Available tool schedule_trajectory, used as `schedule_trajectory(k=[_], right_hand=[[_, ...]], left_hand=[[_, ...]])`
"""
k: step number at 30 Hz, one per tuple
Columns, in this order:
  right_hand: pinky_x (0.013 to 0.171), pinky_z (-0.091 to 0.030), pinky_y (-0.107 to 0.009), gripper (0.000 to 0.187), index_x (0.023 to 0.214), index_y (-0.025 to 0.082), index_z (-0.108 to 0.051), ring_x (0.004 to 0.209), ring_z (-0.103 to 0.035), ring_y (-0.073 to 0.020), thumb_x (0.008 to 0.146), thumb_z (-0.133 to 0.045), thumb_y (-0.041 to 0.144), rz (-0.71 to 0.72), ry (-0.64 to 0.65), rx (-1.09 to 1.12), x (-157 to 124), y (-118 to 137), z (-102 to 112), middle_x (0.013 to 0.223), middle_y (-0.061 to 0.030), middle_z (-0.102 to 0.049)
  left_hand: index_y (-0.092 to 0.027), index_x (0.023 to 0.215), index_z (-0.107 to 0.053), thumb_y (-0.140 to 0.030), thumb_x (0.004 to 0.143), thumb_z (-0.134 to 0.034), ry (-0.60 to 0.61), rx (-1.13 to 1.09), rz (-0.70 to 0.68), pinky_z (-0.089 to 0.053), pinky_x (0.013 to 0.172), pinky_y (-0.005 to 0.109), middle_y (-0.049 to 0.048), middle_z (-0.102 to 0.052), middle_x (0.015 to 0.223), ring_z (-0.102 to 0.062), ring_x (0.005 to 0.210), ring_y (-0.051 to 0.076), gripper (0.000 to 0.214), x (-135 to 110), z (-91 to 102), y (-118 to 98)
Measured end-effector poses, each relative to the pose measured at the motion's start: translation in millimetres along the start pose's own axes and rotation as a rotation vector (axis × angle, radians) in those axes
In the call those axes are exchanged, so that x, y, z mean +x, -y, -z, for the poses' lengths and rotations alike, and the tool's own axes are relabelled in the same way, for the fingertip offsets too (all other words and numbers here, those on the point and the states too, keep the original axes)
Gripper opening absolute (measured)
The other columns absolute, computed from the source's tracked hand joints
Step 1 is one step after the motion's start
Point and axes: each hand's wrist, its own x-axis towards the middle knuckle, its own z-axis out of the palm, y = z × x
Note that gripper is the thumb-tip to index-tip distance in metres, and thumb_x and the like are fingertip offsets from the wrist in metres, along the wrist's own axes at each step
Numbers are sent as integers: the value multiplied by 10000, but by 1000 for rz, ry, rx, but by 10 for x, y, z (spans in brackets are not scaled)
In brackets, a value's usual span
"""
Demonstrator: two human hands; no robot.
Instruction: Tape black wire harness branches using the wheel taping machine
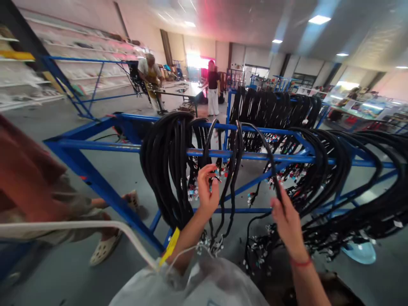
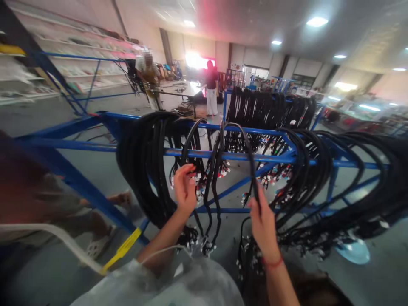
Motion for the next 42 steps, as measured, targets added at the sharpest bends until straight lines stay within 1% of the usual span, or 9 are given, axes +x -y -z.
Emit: schedule_trajectory(k=[6,9,13,18,22,28,33,38,42], right_hand=[[986,-477,-393,522,1492,220,-354,1213,-539,-228,970,-363,228,383,220,-133,239,-16,-1085,1364,-108,-536],[918,-517,-374,492,1441,241,-434,1119,-590,-224,953,-393,190,388,242,-249,248,18,-976,1277,-110,-583],[914,-504,-390,316,1177,239,-642,1052,-592,-223,934,-446,189,465,124,-422,353,13,-379,1136,-101,-610],[947,-457,-481,275,1134,172,-614,1081,-558,-276,902,-509,275,477,-426,-658,658,-154,385,1098,-142,-606],[980,-410,-529,427,1232,131,-543,1147,-510,-327,859,-545,338,443,-593,-808,858,-315,697,1153,-184,-575],[997,-357,-573,609,1337,100,-473,1210,-445,-380,809,-582,383,412,-656,-927,1036,-623,793,1286,-233,-486],[992,-354,-599,602,1363,112,-483,1248,-438,-390,775,-500,244,355,-624,-1013,1003,-670,869,1360,-229,-448],[851,-511,-463,520,1266,172,-573,934,-658,-277,775,-403,154,303,-592,-801,807,-129,917,1025,-115,-675],[850,-532,-403,591,1397,178,-436,920,-670,-228,813,-360,141,374,-550,-674,1149,299,709,1065,-93,-679]], left_hand=[[-157,1180,-624,-582,925,-436,435,-284,596,-492,969,404,125,-681,1141,-615,1108,262,530,439,-28,-21],[-111,1014,-679,-618,834,-567,684,-569,908,-543,832,401,115,-722,872,-683,892,271,550,689,-129,25],[-120,839,-636,-576,741,-700,798,-927,1122,-535,638,300,-14,-562,584,-600,574,140,471,720,-319,121],[-178,594,-409,-640,745,-663,712,-890,1058,-266,394,160,-122,-228,445,-222,366,24,548,519,-528,63],[-160,707,-525,-693,796,-550,567,-587,859,-316,427,195,-80,-384,458,-352,393,56,541,434,-522,11],[-152,998,-594,-650,830,-544,606,-509,670,-464,599,259,32,-666,720,-596,615,139,528,208,-277,184],[-160,721,-590,-748,662,-642,871,-406,815,-421,587,263,11,-603,589,-544,599,142,593,-287,-39,442],[-182,593,-482,-846,582,-593,619,-357,1011,-259,432,217,-78,-358,424,-309,414,62,673,-444,165,453],[-181,581,-472,-806,589,-646,459,-453,1004,-207,403,208,-95,-304,398,-258,369,46,648,-219,200,365]])
